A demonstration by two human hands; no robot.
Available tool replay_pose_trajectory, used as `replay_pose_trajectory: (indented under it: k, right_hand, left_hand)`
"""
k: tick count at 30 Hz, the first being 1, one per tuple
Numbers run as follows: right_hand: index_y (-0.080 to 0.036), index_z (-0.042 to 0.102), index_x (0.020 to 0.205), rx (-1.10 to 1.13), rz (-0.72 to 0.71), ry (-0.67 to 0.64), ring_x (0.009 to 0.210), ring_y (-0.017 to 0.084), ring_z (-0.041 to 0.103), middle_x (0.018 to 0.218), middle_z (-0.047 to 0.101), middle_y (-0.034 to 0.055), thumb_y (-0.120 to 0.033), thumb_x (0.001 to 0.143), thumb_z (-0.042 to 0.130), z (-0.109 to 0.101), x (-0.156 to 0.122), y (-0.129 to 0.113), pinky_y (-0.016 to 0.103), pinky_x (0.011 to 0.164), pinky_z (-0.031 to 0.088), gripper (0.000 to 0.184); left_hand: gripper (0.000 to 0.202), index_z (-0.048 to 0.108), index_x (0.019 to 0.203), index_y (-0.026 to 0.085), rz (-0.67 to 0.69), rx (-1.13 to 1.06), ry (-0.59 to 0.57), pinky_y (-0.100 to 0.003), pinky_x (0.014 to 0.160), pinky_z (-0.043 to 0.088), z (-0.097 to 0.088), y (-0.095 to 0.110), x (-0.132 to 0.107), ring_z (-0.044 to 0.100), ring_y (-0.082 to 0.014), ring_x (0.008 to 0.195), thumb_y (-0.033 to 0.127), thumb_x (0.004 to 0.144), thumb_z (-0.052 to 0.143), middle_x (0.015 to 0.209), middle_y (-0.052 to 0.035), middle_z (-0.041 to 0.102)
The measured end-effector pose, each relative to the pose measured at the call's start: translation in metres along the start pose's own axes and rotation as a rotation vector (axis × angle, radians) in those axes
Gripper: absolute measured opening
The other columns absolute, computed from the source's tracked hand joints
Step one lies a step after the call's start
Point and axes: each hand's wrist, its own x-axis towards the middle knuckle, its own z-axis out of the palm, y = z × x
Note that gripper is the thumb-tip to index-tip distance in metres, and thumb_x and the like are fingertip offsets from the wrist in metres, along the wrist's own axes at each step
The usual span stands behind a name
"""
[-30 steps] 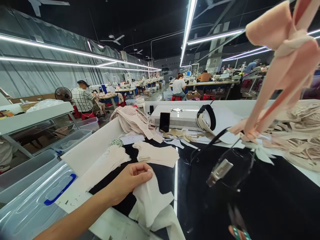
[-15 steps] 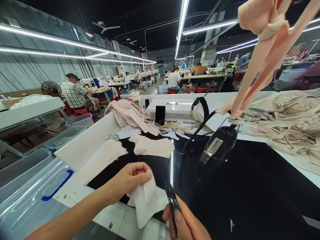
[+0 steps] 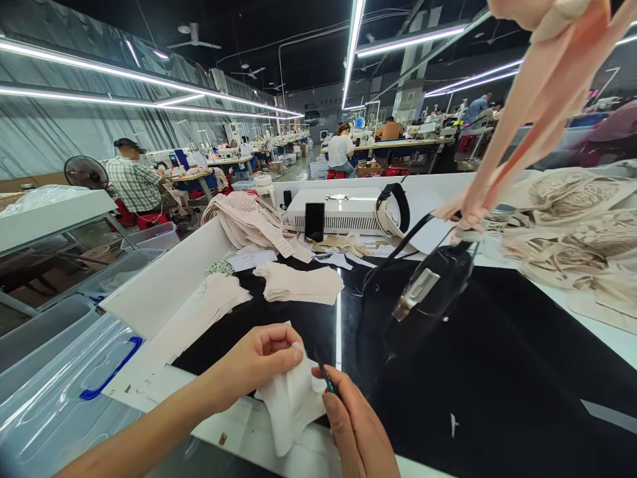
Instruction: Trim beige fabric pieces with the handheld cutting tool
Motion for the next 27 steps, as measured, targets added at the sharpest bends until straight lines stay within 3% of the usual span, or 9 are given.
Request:
replay_pose_trajectory:
  k: [2, 5, 7, 9, 20, 27]
  right_hand:
    - [-0.030, 0.086, 0.127, -0.047, -0.039, 0.035, 0.071, 0.022, 0.069, 0.083, 0.076, 0.0047, -0.082, 0.102, 0.056, 0.0009, 0.0016, -0.0018, 0.027, 0.062, 0.060, 0.065]
    - [-0.031, 0.088, 0.125, -0.072, -0.106, 0.076, 0.085, 0.023, 0.076, 0.104, 0.084, 0.0078, -0.080, 0.104, 0.054, 0.0032, 0.0040, -0.0033, 0.028, 0.078, 0.066, 0.063]
    - [-0.031, 0.089, 0.123, -0.073, -0.144, 0.067, 0.090, 0.024, 0.077, 0.106, 0.084, 0.0082, -0.079, 0.105, 0.053, 0.0049, 0.0050, -0.0031, 0.030, 0.090, 0.067, 0.063]
    - [-0.031, 0.089, 0.122, -0.080, -0.172, 0.049, 0.081, 0.022, 0.072, 0.099, 0.081, 0.0065, -0.077, 0.107, 0.052, 0.0062, 0.0054, -0.0023, 0.032, 0.095, 0.067, 0.061]
    - [-0.031, 0.088, 0.118, -0.071, -0.193, 0.016, 0.064, 0.019, 0.055, 0.081, 0.071, 0.0012, -0.073, 0.109, 0.050, 0.0057, 0.0063, -0.0007, 0.031, 0.092, 0.066, 0.057]
    - [-0.030, 0.086, 0.117, -0.024, -0.170, -0.030, 0.091, 0.024, 0.074, 0.104, 0.083, 0.0060, -0.069, 0.110, 0.052, 0.0040, 0.0061, -0.0029, 0.029, 0.091, 0.063, 0.053]
  left_hand:
    - [0.068, 0.066, 0.089, 0.018, -0.004, -0.007, -0.004, -0.024, 0.061, 0.039, 0.0002, -0.0004, -0.0006, 0.052, -0.0112, 0.067, 0.076, 0.069, 0.094, 0.078, 0.0004, 0.065]
    - [0.068, 0.067, 0.088, 0.017, 0.003, -0.006, -0.005, -0.024, 0.062, 0.038, 0.0005, -0.0012, -0.0006, 0.052, -0.0108, 0.066, 0.076, 0.070, 0.094, 0.077, 0.0005, 0.064]
    - [0.067, 0.067, 0.089, 0.017, 0.005, 0.001, -0.009, -0.024, 0.061, 0.036, 0.0007, -0.0016, -0.0003, 0.050, -0.0104, 0.065, 0.075, 0.071, 0.094, 0.075, 0.0014, 0.062]
    - [0.067, 0.067, 0.089, 0.017, 0.011, 0.003, -0.011, -0.024, 0.061, 0.035, 0.0011, -0.0016, -0.0002, 0.050, -0.0102, 0.065, 0.075, 0.071, 0.095, 0.075, 0.0016, 0.062]
    - [0.073, 0.066, 0.087, 0.017, 0.007, 0.008, -0.013, -0.024, 0.060, 0.034, 0.0024, 0.0021, -0.0034, 0.049, -0.0098, 0.065, 0.081, 0.068, 0.096, 0.075, 0.0024, 0.060]
    - [0.076, 0.068, 0.088, 0.016, 0.000, 0.018, -0.008, -0.025, 0.063, 0.036, 0.0034, 0.0027, -0.0044, 0.052, -0.0111, 0.068, 0.083, 0.067, 0.096, 0.078, 0.0002, 0.064]
